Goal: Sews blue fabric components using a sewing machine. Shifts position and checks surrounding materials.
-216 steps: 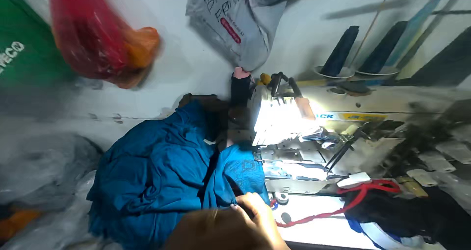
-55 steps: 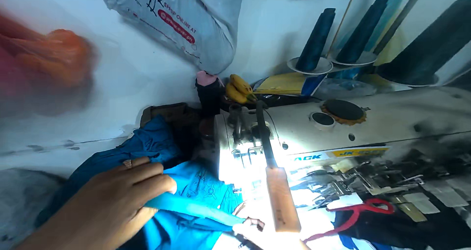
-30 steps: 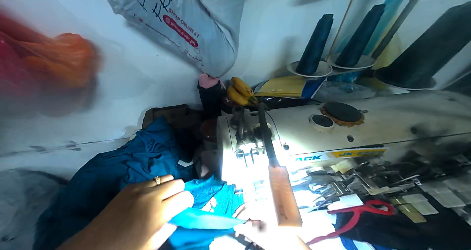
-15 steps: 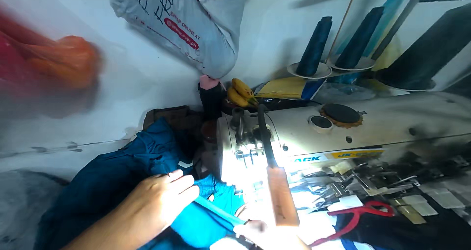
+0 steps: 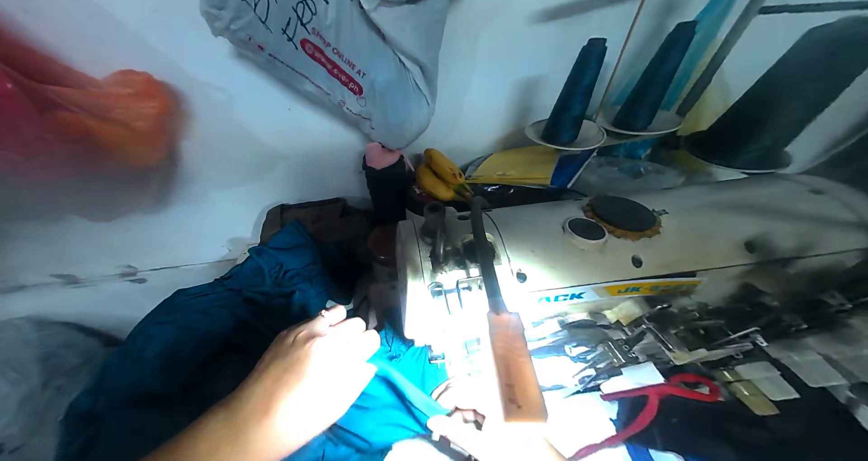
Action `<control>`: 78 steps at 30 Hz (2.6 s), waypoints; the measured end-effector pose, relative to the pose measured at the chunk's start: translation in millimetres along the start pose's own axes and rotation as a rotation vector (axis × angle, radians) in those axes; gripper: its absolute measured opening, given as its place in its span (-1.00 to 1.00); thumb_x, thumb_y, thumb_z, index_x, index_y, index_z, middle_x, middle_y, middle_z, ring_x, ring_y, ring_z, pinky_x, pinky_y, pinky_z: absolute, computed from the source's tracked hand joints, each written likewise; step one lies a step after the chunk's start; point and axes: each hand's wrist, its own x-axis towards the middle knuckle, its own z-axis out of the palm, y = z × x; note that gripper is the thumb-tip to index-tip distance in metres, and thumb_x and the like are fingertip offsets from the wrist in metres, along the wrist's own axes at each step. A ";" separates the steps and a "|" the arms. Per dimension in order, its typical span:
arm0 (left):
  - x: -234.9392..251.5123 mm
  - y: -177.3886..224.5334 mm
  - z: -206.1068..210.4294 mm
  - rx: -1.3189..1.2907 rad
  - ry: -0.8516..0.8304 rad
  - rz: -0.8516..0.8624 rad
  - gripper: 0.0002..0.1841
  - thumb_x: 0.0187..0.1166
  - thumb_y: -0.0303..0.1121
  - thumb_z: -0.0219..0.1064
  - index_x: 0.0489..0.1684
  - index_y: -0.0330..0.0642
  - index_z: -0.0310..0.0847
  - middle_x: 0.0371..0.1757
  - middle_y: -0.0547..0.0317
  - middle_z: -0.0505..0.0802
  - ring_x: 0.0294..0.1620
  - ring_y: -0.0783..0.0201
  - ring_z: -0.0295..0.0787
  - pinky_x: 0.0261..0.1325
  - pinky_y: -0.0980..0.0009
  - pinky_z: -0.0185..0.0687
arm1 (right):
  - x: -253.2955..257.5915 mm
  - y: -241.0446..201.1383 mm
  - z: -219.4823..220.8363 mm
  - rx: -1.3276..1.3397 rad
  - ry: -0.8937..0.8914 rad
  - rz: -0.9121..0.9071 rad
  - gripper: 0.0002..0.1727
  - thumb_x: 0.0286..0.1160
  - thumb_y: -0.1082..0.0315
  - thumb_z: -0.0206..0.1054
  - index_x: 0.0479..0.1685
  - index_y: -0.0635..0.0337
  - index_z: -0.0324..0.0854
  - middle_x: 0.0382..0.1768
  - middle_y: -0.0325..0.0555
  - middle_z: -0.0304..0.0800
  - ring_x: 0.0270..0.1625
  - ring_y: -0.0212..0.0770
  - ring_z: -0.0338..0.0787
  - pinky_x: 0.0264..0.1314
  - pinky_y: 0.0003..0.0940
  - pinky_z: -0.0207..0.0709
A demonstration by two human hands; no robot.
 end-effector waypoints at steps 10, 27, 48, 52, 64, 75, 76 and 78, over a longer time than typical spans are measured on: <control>-1.1 -32.5 31.7 0.082 0.011 0.280 -0.86 0.50 -0.28 0.39 -0.36 -0.12 0.77 -0.31 0.11 0.80 -0.16 0.02 0.82 -0.25 0.09 0.77 | 2.5 -16.2 -4.3 0.016 -0.026 0.074 -0.72 0.56 0.30 0.39 -0.18 0.42 0.81 -0.21 0.08 0.86 -0.36 -0.43 0.73 -0.27 -0.59 0.61; -0.1 -0.1 44.8 0.161 0.203 0.445 -0.92 0.32 -0.48 0.41 -0.42 -0.03 0.73 -0.45 0.16 0.76 -0.35 0.11 0.81 -0.52 0.26 0.68 | -0.9 -16.5 0.0 -0.059 0.037 0.025 -0.74 0.54 0.33 0.39 -0.15 0.42 0.82 -0.17 0.13 0.88 -0.28 -0.31 0.78 -0.13 -0.49 0.64; -16.0 26.3 115.5 0.108 0.207 0.127 -0.66 0.38 -0.46 0.38 0.13 -0.07 0.82 0.19 0.23 0.90 0.28 -0.04 0.79 -0.04 0.06 0.80 | -22.6 0.9 22.0 -0.673 0.227 -0.139 -0.76 0.55 0.43 0.29 -0.02 0.12 0.88 0.14 -0.17 0.90 0.27 -0.10 0.79 0.35 -0.31 0.61; -13.5 42.2 99.0 0.156 0.011 0.037 -0.60 0.42 -0.57 0.34 0.24 -0.14 0.79 0.31 0.15 0.86 0.41 -0.08 0.73 0.10 0.05 0.77 | -22.0 1.1 21.9 -0.676 0.223 -0.132 -0.76 0.57 0.43 0.27 -0.03 0.12 0.88 0.14 -0.17 0.90 0.25 -0.10 0.79 0.33 -0.32 0.61; -1.1 68.8 87.7 0.048 -0.207 -0.273 -0.49 0.62 -0.48 0.19 0.60 -0.27 0.50 0.59 -0.15 0.63 0.61 -0.24 0.50 0.41 -0.06 0.56 | -21.8 5.4 33.5 -0.765 0.185 -0.022 -0.65 0.61 0.39 0.27 0.29 0.24 0.76 0.33 -0.03 0.81 0.32 0.04 0.78 0.33 -0.18 0.64; 1.9 76.0 97.7 0.013 -0.137 -0.379 -0.53 0.57 -0.56 0.20 0.49 -0.23 0.60 0.53 -0.10 0.68 0.61 -0.24 0.50 0.39 -0.09 0.58 | -30.6 -6.7 21.1 -0.685 0.100 -0.043 -0.59 0.61 0.35 0.28 0.37 0.31 0.69 0.43 0.08 0.72 0.49 0.10 0.67 0.54 -0.14 0.51; 1.8 75.2 100.6 0.027 -0.117 -0.376 -0.53 0.56 -0.57 0.20 0.48 -0.21 0.62 0.50 -0.10 0.70 0.58 -0.23 0.53 0.36 -0.08 0.61 | -34.7 -11.3 17.8 -0.644 0.095 -0.044 -0.61 0.62 0.36 0.28 0.35 0.31 0.70 0.43 0.11 0.71 0.50 0.11 0.66 0.57 -0.13 0.49; 2.7 74.3 103.6 0.045 -0.131 -0.378 -0.52 0.60 -0.58 0.14 0.53 -0.19 0.59 0.53 -0.09 0.68 0.60 -0.23 0.51 0.37 -0.07 0.60 | -47.2 -18.2 10.5 -0.612 0.090 -0.054 -0.65 0.61 0.37 0.30 0.28 0.32 0.75 0.37 0.15 0.75 0.43 0.11 0.71 0.53 -0.13 0.53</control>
